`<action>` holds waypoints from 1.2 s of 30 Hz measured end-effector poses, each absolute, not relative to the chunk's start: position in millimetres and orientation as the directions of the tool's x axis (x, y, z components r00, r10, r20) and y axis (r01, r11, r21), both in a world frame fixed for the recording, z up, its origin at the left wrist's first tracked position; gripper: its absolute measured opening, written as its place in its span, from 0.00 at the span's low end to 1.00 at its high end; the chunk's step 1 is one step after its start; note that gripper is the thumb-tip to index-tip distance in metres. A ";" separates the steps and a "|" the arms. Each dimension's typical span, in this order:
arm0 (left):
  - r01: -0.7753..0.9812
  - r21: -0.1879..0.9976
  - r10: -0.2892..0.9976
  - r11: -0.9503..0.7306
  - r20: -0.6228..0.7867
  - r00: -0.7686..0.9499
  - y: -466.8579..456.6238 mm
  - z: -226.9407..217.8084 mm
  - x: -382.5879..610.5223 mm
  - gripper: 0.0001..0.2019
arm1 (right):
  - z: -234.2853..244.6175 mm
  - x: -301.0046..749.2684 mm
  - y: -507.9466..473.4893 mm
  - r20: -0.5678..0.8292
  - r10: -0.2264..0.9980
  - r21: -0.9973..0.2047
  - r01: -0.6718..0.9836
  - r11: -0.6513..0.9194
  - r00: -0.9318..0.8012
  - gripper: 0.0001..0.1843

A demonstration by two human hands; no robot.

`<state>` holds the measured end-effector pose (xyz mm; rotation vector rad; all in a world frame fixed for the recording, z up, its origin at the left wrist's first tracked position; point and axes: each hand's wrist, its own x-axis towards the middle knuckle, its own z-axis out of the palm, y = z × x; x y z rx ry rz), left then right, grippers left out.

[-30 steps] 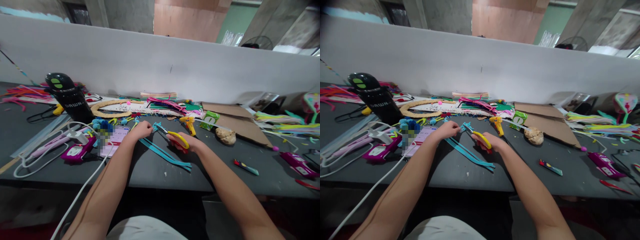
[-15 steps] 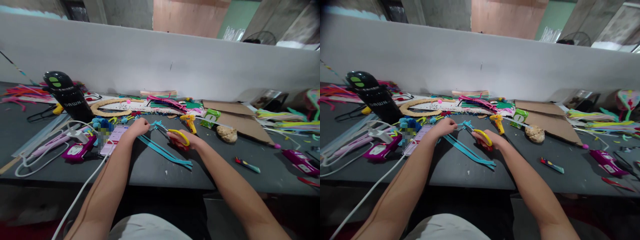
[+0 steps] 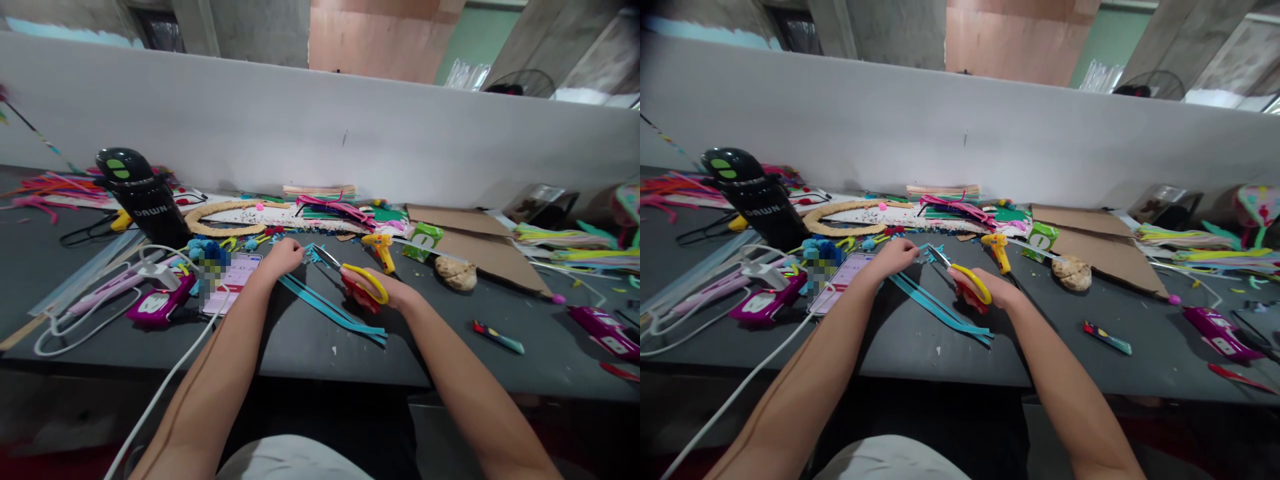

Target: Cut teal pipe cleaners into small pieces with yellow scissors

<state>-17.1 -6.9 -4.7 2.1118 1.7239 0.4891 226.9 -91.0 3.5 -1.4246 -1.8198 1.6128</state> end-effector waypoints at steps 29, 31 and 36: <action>0.780 0.567 0.948 -0.265 0.006 0.317 -9.5 -6.1 -11.5 0.16 | -1.9 221.5 -89.4 -0.393 0.839 -0.859 0.476 -0.189 -0.376 0.32; 0.786 0.559 0.948 -0.264 -0.001 0.319 -9.7 -5.7 -11.3 0.16 | -1.9 221.0 -89.3 -0.401 0.837 -0.859 0.472 -0.201 -0.372 0.32; 0.810 0.532 0.950 -0.246 -0.034 0.311 -9.4 -5.7 -13.4 0.15 | 0.3 218.2 -86.9 -0.431 0.823 -0.846 0.485 -0.224 -0.371 0.32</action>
